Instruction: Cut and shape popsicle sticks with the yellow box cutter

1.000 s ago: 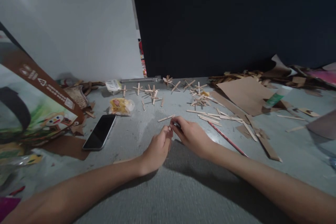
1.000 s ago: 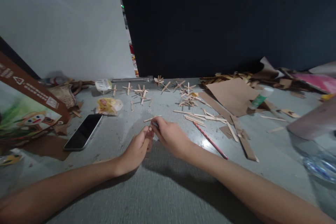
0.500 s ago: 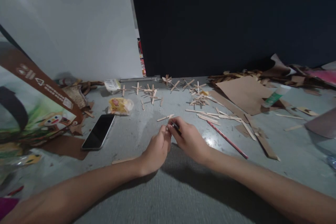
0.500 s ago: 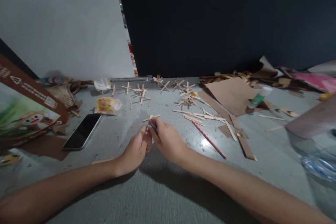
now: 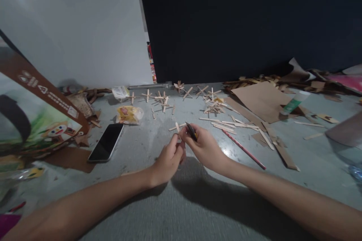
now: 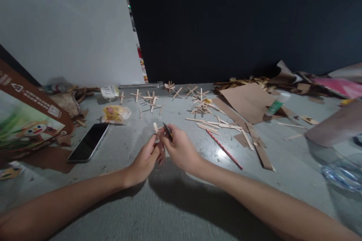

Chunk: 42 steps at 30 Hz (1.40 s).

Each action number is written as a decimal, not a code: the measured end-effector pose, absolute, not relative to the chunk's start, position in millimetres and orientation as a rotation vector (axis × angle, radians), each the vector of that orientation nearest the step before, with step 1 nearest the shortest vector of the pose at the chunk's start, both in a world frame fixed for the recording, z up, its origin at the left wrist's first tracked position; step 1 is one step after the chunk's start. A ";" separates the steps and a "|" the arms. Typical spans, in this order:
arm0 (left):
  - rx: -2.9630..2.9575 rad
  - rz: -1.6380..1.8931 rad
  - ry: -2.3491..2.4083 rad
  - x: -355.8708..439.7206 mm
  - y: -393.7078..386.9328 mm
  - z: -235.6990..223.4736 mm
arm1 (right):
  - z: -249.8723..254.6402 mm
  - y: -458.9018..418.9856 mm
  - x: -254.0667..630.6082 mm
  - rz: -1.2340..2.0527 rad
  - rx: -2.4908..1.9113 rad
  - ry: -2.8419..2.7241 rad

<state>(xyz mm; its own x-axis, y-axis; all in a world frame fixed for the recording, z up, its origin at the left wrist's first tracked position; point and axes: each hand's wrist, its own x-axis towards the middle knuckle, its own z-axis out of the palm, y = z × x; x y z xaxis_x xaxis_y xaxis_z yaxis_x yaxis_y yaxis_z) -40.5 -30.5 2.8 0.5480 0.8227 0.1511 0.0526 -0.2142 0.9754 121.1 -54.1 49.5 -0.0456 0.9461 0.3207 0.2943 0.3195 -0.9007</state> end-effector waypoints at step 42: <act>1.335 1.102 0.773 -37.3 -15.6 13.1 | 69.5 -38.2 150.3 0.939 -1.213 -2.032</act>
